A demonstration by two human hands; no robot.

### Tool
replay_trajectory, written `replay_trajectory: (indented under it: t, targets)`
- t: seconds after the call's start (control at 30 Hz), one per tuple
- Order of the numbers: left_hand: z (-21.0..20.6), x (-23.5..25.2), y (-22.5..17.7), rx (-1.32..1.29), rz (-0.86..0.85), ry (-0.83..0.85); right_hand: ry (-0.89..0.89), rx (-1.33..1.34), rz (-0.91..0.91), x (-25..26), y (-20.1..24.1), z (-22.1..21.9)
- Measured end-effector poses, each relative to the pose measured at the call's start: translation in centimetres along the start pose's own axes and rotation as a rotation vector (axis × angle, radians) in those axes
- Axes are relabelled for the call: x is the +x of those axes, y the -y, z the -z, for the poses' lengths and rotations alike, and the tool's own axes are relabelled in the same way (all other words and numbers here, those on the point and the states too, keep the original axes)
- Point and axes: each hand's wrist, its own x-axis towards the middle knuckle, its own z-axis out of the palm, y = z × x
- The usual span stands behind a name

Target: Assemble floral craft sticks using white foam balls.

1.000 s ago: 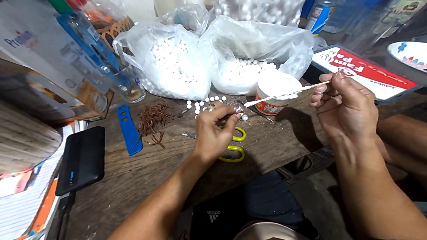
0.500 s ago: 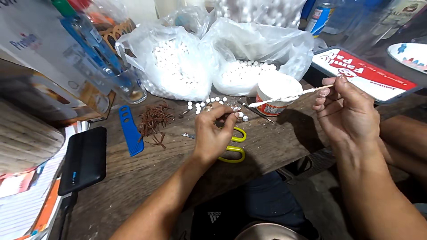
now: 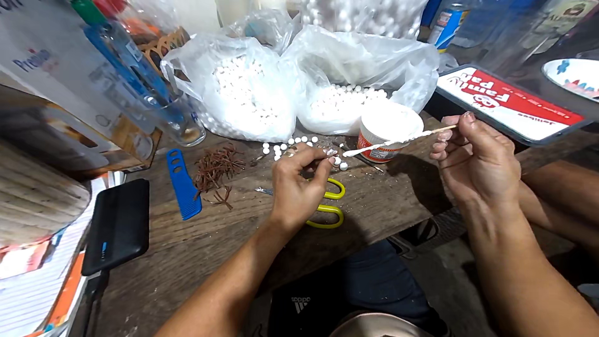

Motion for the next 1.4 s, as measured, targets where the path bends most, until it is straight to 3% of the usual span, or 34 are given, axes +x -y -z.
replay_trajectory:
  t: [1.4]
  targets:
    - [-0.1,-0.06,0.22,0.053,-0.003,-0.02,-0.015,-0.012,-0.01,-0.55,-0.08,-0.22]
